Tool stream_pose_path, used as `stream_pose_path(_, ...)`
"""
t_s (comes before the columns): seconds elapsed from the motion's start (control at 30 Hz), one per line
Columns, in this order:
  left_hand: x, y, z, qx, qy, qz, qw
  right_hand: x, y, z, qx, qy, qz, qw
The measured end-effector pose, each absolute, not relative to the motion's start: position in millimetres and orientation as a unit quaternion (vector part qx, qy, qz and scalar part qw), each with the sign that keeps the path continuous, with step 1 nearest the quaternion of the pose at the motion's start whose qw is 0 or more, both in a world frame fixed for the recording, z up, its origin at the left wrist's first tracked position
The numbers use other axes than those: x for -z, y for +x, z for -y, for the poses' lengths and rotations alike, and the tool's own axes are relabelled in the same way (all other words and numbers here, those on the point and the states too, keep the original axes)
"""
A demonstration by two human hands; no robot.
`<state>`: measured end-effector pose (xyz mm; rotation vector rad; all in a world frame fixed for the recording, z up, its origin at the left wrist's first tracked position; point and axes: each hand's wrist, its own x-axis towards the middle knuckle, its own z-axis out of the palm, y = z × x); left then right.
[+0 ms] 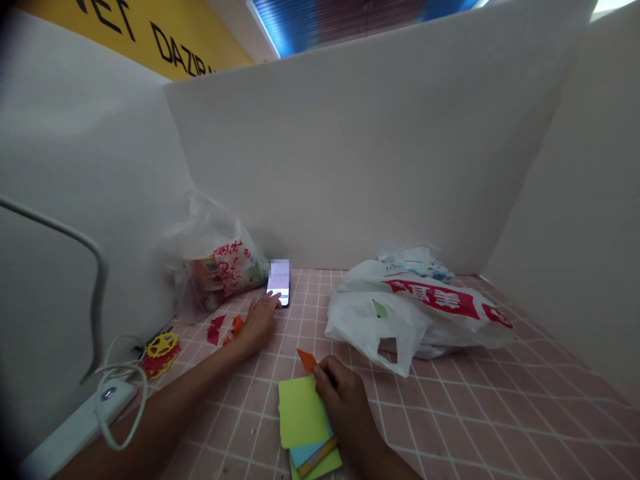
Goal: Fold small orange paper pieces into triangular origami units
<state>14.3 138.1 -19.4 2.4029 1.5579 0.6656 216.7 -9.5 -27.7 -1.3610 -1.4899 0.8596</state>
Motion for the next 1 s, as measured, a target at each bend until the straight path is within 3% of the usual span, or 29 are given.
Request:
stream_pose_path(0.5, 23.2, 21.1, -148.8, -0.167, 0.825, -0.537, 0.062, 24.0, 216.3, 9.1, -0.365, -0.551, 0.605, 0.445)
stream_pose_path(1.0, 12.0, 1.8, -154.0, -0.229, 0.799, -0.556, 0.023, 23.5, 215.4, 8.5, -0.377, -0.552, 0.592, 0.45)
